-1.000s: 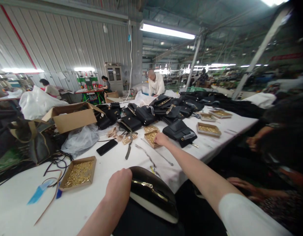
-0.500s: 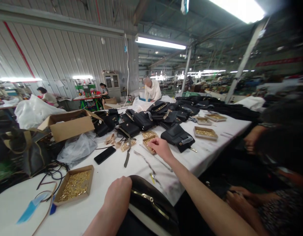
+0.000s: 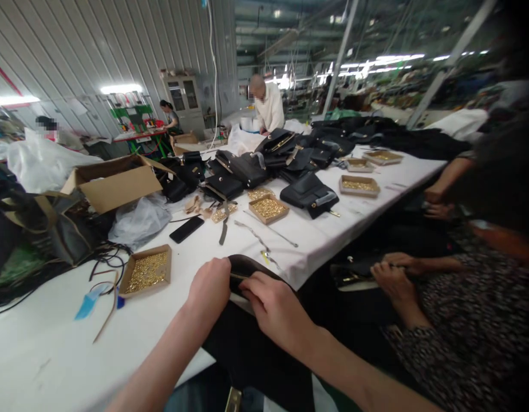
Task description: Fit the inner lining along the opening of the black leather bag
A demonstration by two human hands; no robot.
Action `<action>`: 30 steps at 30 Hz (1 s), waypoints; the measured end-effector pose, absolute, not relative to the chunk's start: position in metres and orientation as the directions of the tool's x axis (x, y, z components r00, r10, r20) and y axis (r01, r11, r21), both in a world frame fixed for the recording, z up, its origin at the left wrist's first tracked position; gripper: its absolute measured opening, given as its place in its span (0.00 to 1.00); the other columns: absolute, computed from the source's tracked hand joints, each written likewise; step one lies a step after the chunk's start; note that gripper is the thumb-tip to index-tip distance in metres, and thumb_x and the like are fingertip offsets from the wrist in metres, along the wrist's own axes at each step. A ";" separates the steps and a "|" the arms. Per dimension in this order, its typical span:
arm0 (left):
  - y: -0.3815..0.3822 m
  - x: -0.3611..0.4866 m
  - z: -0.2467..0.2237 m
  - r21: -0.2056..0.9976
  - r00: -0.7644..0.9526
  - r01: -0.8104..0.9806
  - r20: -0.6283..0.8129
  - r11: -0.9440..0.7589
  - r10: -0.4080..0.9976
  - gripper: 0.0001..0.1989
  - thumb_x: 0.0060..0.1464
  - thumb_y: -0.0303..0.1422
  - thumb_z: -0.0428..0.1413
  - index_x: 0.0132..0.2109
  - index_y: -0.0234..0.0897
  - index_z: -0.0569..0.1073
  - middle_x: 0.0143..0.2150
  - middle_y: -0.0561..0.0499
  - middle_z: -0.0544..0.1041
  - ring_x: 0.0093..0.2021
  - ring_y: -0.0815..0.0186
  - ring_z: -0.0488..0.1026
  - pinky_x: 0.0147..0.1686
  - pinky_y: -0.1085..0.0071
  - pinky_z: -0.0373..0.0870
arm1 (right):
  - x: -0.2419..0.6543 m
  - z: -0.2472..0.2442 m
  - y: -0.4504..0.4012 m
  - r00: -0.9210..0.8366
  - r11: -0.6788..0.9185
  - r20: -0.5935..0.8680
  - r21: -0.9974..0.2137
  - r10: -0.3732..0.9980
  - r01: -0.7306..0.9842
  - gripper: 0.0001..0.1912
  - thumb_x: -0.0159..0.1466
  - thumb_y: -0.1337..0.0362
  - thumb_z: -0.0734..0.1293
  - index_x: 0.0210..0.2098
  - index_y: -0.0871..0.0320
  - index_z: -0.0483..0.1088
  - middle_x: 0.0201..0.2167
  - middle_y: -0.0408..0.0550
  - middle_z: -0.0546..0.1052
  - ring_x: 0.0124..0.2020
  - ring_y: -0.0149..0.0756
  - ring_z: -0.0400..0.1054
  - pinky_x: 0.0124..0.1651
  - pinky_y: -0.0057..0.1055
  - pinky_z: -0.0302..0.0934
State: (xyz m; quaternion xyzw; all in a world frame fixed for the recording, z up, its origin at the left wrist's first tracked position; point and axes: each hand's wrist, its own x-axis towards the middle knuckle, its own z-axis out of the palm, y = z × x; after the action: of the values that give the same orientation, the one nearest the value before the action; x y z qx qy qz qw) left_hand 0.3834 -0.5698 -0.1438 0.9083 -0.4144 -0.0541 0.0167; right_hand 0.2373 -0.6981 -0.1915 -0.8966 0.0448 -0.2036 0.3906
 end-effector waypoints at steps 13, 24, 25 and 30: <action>-0.537 0.387 -0.171 0.238 0.651 -0.741 0.026 -0.628 -0.759 0.16 0.59 0.17 0.51 0.44 0.40 0.78 0.42 0.43 0.84 0.45 0.51 0.83 0.41 0.62 0.67 | 0.251 -0.187 -0.693 0.900 -0.766 0.376 -0.638 -0.220 0.079 0.13 0.74 0.75 0.63 0.45 0.56 0.77 0.44 0.50 0.81 0.47 0.41 0.77 0.52 0.37 0.69; -0.519 0.369 -0.176 0.147 0.607 -0.787 0.010 -0.600 -0.794 0.16 0.67 0.19 0.45 0.52 0.39 0.72 0.39 0.43 0.83 0.40 0.50 0.83 0.34 0.61 0.61 | 0.276 -0.202 -0.679 0.933 -0.443 0.127 -0.896 -0.338 -0.038 0.10 0.71 0.68 0.69 0.41 0.53 0.84 0.42 0.45 0.87 0.44 0.41 0.81 0.51 0.37 0.70; -0.517 0.367 -0.178 0.146 0.615 -0.782 0.017 -0.607 -0.788 0.16 0.67 0.19 0.45 0.54 0.39 0.70 0.37 0.44 0.83 0.39 0.50 0.83 0.33 0.61 0.59 | 0.277 -0.204 -0.679 0.933 -0.416 0.122 -0.909 -0.338 -0.031 0.09 0.70 0.68 0.69 0.41 0.53 0.83 0.42 0.45 0.87 0.44 0.40 0.80 0.51 0.36 0.70; -0.512 0.359 -0.191 0.300 0.678 -0.723 0.132 -0.623 -0.723 0.19 0.67 0.20 0.47 0.61 0.39 0.61 0.42 0.46 0.85 0.41 0.50 0.84 0.36 0.61 0.62 | 0.276 -0.213 -0.679 0.929 -0.313 0.103 -0.950 -0.355 -0.014 0.11 0.67 0.69 0.71 0.46 0.54 0.83 0.41 0.45 0.87 0.42 0.39 0.80 0.49 0.35 0.72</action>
State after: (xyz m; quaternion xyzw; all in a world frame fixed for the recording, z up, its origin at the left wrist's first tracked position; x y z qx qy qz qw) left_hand 0.3595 -0.5118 -0.1909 0.9008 -0.4013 -0.0009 0.1660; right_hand 0.2759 -0.6792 -0.2126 -0.7964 0.1158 -0.1482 0.5747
